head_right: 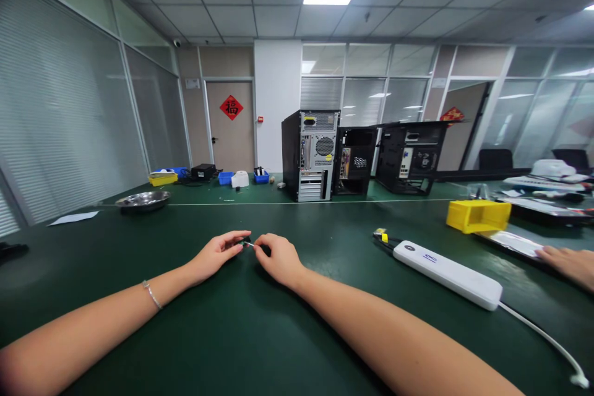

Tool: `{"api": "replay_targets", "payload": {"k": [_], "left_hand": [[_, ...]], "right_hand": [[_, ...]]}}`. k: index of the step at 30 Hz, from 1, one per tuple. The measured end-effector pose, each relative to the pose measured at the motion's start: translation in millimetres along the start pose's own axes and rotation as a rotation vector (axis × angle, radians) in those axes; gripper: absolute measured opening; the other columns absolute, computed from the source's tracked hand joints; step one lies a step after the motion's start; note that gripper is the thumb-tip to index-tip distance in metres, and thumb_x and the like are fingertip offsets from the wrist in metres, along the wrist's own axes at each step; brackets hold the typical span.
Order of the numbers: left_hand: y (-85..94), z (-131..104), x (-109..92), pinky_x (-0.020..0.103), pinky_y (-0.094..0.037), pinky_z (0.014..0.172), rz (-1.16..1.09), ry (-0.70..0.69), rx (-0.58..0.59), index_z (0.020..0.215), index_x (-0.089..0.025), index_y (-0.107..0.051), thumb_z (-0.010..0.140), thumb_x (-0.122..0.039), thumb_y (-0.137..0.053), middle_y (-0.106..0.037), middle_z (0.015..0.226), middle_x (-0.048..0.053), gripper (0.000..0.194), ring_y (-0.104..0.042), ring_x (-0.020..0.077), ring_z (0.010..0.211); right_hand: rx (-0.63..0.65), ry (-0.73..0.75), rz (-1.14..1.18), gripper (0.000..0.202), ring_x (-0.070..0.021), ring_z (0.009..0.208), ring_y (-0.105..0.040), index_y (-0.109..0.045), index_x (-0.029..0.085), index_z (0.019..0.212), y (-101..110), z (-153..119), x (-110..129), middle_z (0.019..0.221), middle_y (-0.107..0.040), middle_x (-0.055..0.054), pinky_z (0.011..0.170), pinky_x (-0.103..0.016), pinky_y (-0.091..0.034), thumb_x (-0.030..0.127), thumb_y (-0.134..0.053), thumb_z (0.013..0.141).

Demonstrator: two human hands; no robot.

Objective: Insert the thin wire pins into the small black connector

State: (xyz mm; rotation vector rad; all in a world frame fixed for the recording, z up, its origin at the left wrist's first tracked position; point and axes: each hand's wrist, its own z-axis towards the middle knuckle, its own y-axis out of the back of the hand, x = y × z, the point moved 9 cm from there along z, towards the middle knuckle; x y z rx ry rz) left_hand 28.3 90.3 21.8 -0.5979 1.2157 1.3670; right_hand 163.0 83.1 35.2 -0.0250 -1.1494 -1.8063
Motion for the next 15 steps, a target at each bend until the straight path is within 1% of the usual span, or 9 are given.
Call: {"api": "replay_targets", "payload": {"k": [4,8,11,15], "left_hand": [[-1.0,-0.6,-3.1,0.038,-0.042,0.1,0.061,-0.009,0.011,0.116,-0.016,-0.065,0.082,-0.026,-0.06,-0.066,0.119,0.011,0.035,-0.059,0.0247,0.11],[-0.6,-1.6,-1.4,0.039,-0.041,0.1,0.102,0.032,0.026,0.114,-0.016,-0.067,0.082,-0.029,-0.059,-0.067,0.12,0.01,0.035,-0.059,0.0261,0.111],[-0.9,-2.7,1.9,0.04,-0.043,0.098,0.085,0.084,0.035,0.113,-0.015,-0.067,0.081,-0.031,-0.06,-0.068,0.118,0.011,0.037,-0.06,0.027,0.109],[-0.3,-3.3,8.6,0.039,-0.045,0.093,0.0,0.133,0.035,0.112,-0.015,-0.068,0.078,-0.035,-0.064,-0.07,0.114,0.01,0.039,-0.062,0.0269,0.103]], "right_hand": [[0.003,-0.021,-0.04,0.017,-0.0158,0.081,-0.06,-0.067,0.021,0.088,0.9,-0.1,0.7,0.088,-0.068,-0.002,0.074,-0.025,-0.043,0.024,-0.051,0.087],[0.029,-0.039,-0.084,0.016,-0.0157,0.082,-0.06,-0.068,0.021,0.088,0.0,-0.7,1.5,0.088,-0.068,-0.002,0.072,-0.024,-0.042,0.023,-0.051,0.086],[0.047,-0.018,-0.082,0.016,-0.0152,0.081,-0.06,-0.068,0.021,0.087,-0.5,-1.2,3.7,0.087,-0.067,-0.002,0.072,-0.024,-0.042,0.023,-0.051,0.086],[0.053,0.01,-0.039,0.016,-0.015,0.081,-0.06,-0.068,0.02,0.087,-0.7,-1.0,4.5,0.087,-0.068,-0.002,0.074,-0.024,-0.043,0.023,-0.052,0.086]]}}
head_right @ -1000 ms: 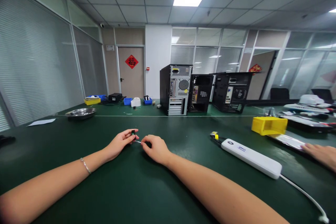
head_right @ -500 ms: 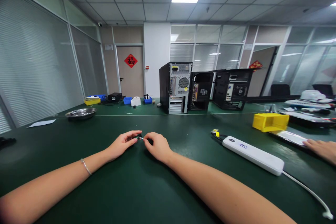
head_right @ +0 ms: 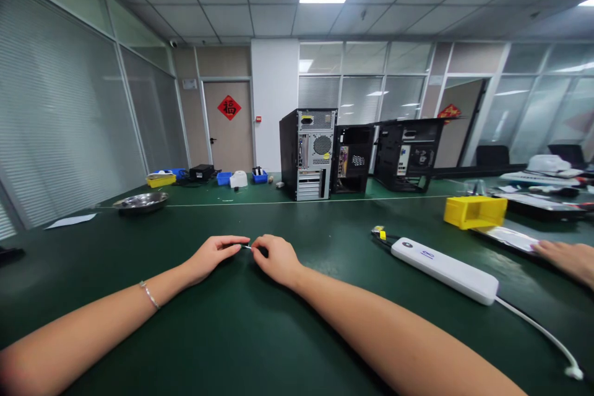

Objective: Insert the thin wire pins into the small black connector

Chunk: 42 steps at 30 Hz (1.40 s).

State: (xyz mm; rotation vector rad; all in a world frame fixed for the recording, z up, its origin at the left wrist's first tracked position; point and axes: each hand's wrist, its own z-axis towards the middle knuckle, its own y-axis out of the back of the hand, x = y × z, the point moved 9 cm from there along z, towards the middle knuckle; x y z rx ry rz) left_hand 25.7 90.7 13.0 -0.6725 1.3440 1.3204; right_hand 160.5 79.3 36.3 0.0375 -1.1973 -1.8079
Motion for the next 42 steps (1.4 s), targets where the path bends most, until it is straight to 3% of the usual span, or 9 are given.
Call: {"api": "replay_targets", "payload": {"k": [6,12,21,25,29,35,42], "left_hand": [[-0.2,3.2,12.0,0.035,-0.047,0.086,-0.13,0.033,0.056,0.111,-0.017,-0.069,0.075,-0.036,-0.069,-0.072,0.109,0.009,0.041,-0.065,0.0234,0.092],[-5.3,3.6,11.7,0.032,-0.045,0.085,-0.167,0.039,0.118,0.11,-0.017,-0.069,0.075,-0.034,-0.07,-0.072,0.106,0.008,0.038,-0.063,0.0208,0.09],[2.1,6.5,9.2,0.025,-0.044,0.071,-0.256,0.026,-0.007,0.095,-0.016,-0.064,0.071,-0.035,-0.073,-0.065,0.085,0.002,0.032,-0.057,0.0137,0.074],[3.9,7.2,4.5,0.026,-0.042,0.071,-0.149,-0.026,-0.041,0.091,-0.015,-0.063,0.078,-0.043,-0.064,-0.062,0.082,0.002,0.031,-0.053,0.0135,0.072],[-4.5,5.0,-3.5,0.026,-0.042,0.07,0.031,-0.071,0.021,0.091,-0.017,-0.061,0.085,-0.047,-0.052,-0.058,0.079,0.001,0.032,-0.053,0.015,0.072],[-17.4,0.1,-16.2,0.029,-0.042,0.08,0.296,-0.182,0.13,0.091,-0.019,-0.059,0.092,-0.043,-0.042,-0.06,0.084,0.002,0.029,-0.054,0.0182,0.083],[-29.6,-3.7,-22.5,0.033,-0.039,0.086,0.559,-0.282,0.183,0.089,-0.021,-0.066,0.092,-0.038,-0.044,-0.065,0.088,0.003,0.028,-0.054,0.0211,0.087]], "right_hand": [[-0.001,0.018,0.069,0.016,-0.0151,0.082,-0.061,-0.068,0.02,0.086,-1.5,0.7,-3.1,0.088,-0.069,-0.002,0.076,-0.024,-0.044,0.024,-0.053,0.087],[0.008,0.044,0.122,0.017,-0.0151,0.084,-0.061,-0.069,0.021,0.088,-2.5,0.1,-2.2,0.089,-0.069,-0.001,0.077,-0.024,-0.044,0.024,-0.052,0.087],[-0.052,-0.022,0.093,0.017,-0.0154,0.081,-0.061,-0.069,0.021,0.086,4.2,0.2,-4.2,0.087,-0.069,-0.002,0.075,-0.024,-0.044,0.025,-0.053,0.086],[-0.094,-0.031,0.108,0.017,-0.0154,0.08,-0.061,-0.069,0.02,0.085,6.7,1.1,-7.0,0.086,-0.069,-0.002,0.074,-0.024,-0.045,0.025,-0.052,0.086],[-0.126,-0.014,0.12,0.019,-0.0154,0.079,-0.06,-0.069,0.02,0.085,7.5,1.0,-9.3,0.084,-0.069,-0.002,0.074,-0.024,-0.044,0.026,-0.051,0.087],[-0.135,-0.029,0.131,0.02,-0.0148,0.077,-0.059,-0.068,0.019,0.084,8.0,0.7,-10.8,0.083,-0.068,-0.002,0.073,-0.024,-0.044,0.029,-0.051,0.088],[-0.104,-0.048,0.125,0.019,-0.0147,0.079,-0.059,-0.068,0.019,0.086,5.8,1.5,-11.5,0.084,-0.068,-0.002,0.074,-0.024,-0.044,0.028,-0.052,0.088]]}}
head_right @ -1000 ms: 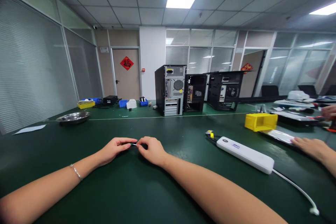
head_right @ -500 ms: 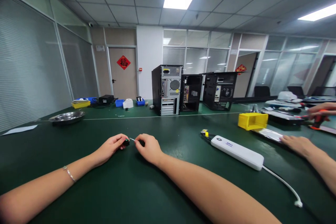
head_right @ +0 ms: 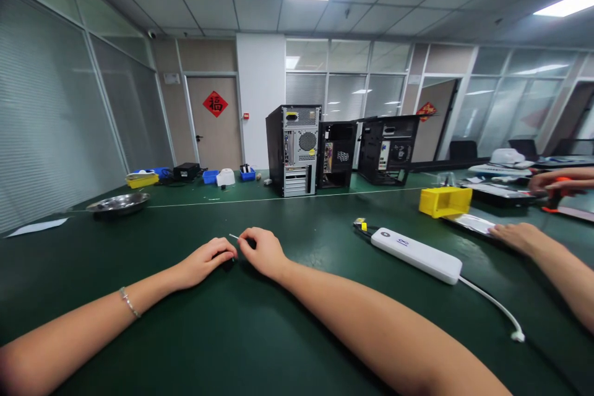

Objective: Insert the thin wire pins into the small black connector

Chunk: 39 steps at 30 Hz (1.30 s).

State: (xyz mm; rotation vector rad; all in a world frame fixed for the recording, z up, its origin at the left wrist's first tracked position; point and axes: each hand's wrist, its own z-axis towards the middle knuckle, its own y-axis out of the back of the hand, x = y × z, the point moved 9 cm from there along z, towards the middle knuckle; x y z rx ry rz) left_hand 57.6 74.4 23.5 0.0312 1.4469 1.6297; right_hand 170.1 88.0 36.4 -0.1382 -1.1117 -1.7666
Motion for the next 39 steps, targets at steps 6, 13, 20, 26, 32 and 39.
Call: {"api": "replay_targets", "payload": {"k": [6,13,20,26,32,39], "left_hand": [[-1.6,-0.1,3.2,0.034,-0.038,0.093,0.019,-0.039,-0.01,0.096,-0.023,-0.07,0.093,-0.037,-0.043,-0.065,0.098,0.005,0.03,-0.054,0.0223,0.096],[12.2,-2.5,0.3,0.032,-0.043,0.087,-0.021,-0.007,-0.134,0.096,-0.02,-0.068,0.094,-0.037,-0.041,-0.064,0.097,0.006,0.032,-0.058,0.0213,0.092],[12.4,-6.0,9.4,0.029,-0.045,0.074,-0.029,0.099,-0.038,0.093,-0.018,-0.065,0.084,-0.049,-0.056,-0.061,0.088,0.004,0.034,-0.057,0.0195,0.08],[5.8,-8.8,7.4,0.034,-0.044,0.084,0.004,0.044,0.053,0.099,-0.022,-0.063,0.064,-0.051,-0.074,-0.058,0.096,0.004,0.047,-0.054,0.0236,0.094],[5.6,-8.4,5.0,0.031,-0.045,0.079,-0.033,0.049,0.039,0.1,-0.021,-0.061,0.07,-0.048,-0.072,-0.058,0.09,0.002,0.042,-0.055,0.0203,0.086],[8.7,-7.1,19.0,0.031,-0.045,0.077,-0.205,0.142,-0.039,0.108,-0.019,-0.057,0.072,-0.037,-0.071,-0.061,0.089,0.002,0.043,-0.057,0.0187,0.084]], "right_hand": [[0.036,-0.009,-0.005,0.019,-0.0147,0.081,-0.06,-0.068,0.018,0.086,-2.2,0.1,2.4,0.087,-0.069,-0.003,0.076,-0.024,-0.044,0.028,-0.051,0.089],[0.128,-0.018,0.02,0.017,-0.0138,0.079,-0.061,-0.068,0.02,0.095,-5.0,2.1,-0.2,0.088,-0.07,-0.001,0.072,-0.023,-0.044,0.03,-0.058,0.085],[0.261,-0.177,-0.169,0.011,-0.0137,0.069,-0.059,-0.07,0.02,0.079,9.0,15.8,-15.8,0.075,-0.068,0.0,0.062,-0.022,-0.041,0.03,-0.069,0.075],[0.425,-0.122,-0.325,0.032,-0.0124,0.055,-0.055,-0.067,0.023,0.067,10.1,11.1,1.4,0.065,-0.064,0.001,0.049,-0.022,-0.034,0.052,-0.077,0.058],[0.473,-0.118,-0.364,0.031,-0.0117,0.049,-0.053,-0.065,0.023,0.058,-1.7,3.8,-0.2,0.056,-0.06,0.002,0.045,-0.021,-0.033,0.047,-0.082,0.049],[0.622,-0.139,-0.177,0.02,-0.0099,0.053,-0.052,-0.069,0.019,0.069,-13.1,-1.3,-3.6,0.061,-0.061,0.003,0.047,-0.019,-0.035,0.035,-0.077,0.061]]}}
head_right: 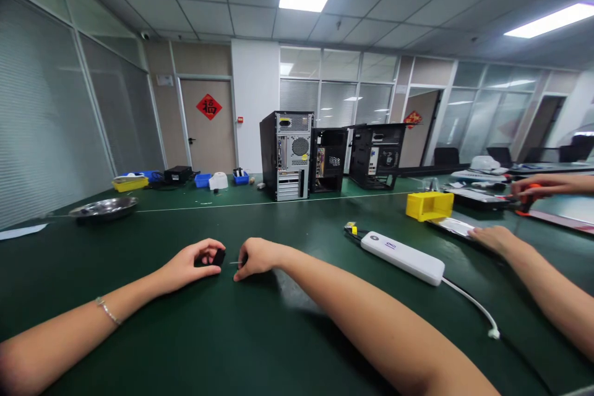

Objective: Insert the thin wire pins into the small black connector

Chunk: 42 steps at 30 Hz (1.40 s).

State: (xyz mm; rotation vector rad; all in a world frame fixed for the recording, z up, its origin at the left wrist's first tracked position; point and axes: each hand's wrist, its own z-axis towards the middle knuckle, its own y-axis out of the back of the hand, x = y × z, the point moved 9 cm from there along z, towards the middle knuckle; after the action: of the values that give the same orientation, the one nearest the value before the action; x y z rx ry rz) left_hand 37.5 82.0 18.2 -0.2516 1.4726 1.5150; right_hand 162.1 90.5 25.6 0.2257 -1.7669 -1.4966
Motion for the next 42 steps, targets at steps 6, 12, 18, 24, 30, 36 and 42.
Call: {"api": "replay_targets", "payload": {"k": [6,12,18,24,30,36,42], "left_hand": [[-3.0,0.5,-1.0,0.03,-0.046,0.072,-0.12,0.036,-0.003,0.11,-0.017,-0.056,0.072,-0.036,-0.07,-0.065,0.083,0.002,0.045,-0.06,0.0172,0.076],[-7.7,-0.6,-9.9,0.029,-0.045,0.072,-0.119,0.001,-0.003,0.11,-0.017,-0.056,0.072,-0.033,-0.07,-0.068,0.083,0.002,0.044,-0.06,0.0173,0.075],[-8.8,-2.4,-13.1,0.028,-0.045,0.07,-0.054,-0.02,-0.003,0.111,-0.018,-0.057,0.072,-0.03,-0.071,-0.065,0.078,0.0,0.043,-0.057,0.0159,0.072],[-9.6,-2.1,-12.7,0.027,-0.044,0.069,-0.055,0.012,0.007,0.111,-0.017,-0.058,0.073,-0.031,-0.069,-0.064,0.079,0.0,0.042,-0.056,0.0157,0.071],[-9.2,-1.5,-11.0,0.029,-0.046,0.073,-0.102,0.026,0.005,0.109,-0.016,-0.059,0.082,-0.042,-0.058,-0.068,0.086,0.004,0.038,-0.061,0.0195,0.079],[-11.7,-1.2,-9.6,0.03,-0.048,0.077,-0.121,0.003,0.015,0.108,-0.015,-0.06,0.082,-0.04,-0.06,-0.07,0.092,0.006,0.037,-0.064,0.0205,0.084],[-8.2,0.0,4.7,0.036,-0.049,0.088,-0.231,0.107,-0.003,0.112,-0.013,-0.06,0.079,-0.037,-0.062,-0.073,0.096,0.009,0.041,-0.067,0.0241,0.096]], "right_hand": [[-0.234,0.07,0.132,0.027,-0.0101,0.062,-0.052,-0.066,0.016,0.085,16.0,-1.7,9.7,0.071,-0.06,0.002,0.054,-0.019,-0.036,0.033,-0.075,0.067],[-0.355,0.118,0.165,0.023,-0.0114,0.069,-0.054,-0.062,0.017,0.088,19.2,-5.8,15.9,0.079,-0.062,0.001,0.061,-0.02,-0.039,0.026,-0.073,0.07],[-0.341,0.094,0.12,0.024,-0.0122,0.072,-0.055,-0.062,0.019,0.089,13.4,-5.5,15.2,0.082,-0.063,0.001,0.061,-0.021,-0.038,0.027,-0.073,0.068],[-0.37,0.04,-0.008,0.023,-0.0137,0.072,-0.054,-0.06,0.021,0.086,14.9,-8.1,21.1,0.084,-0.062,0.001,0.059,-0.022,-0.035,0.031,-0.07,0.068],[-0.405,0.082,-0.059,0.021,-0.014,0.075,-0.054,-0.056,0.02,0.087,9.1,-12.6,29.7,0.09,-0.06,-0.001,0.06,-0.022,-0.034,0.03,-0.065,0.071],[-0.42,0.173,-0.017,0.021,-0.0129,0.074,-0.054,-0.053,0.02,0.092,0.0,-14.6,34.2,0.09,-0.06,-0.001,0.062,-0.023,-0.035,0.028,-0.063,0.075],[-0.616,0.081,0.348,0.036,-0.0114,0.062,-0.052,-0.055,0.017,0.071,44.7,-3.5,-12.6,0.066,-0.057,0.001,0.059,-0.022,-0.037,0.042,-0.039,0.092]]}}
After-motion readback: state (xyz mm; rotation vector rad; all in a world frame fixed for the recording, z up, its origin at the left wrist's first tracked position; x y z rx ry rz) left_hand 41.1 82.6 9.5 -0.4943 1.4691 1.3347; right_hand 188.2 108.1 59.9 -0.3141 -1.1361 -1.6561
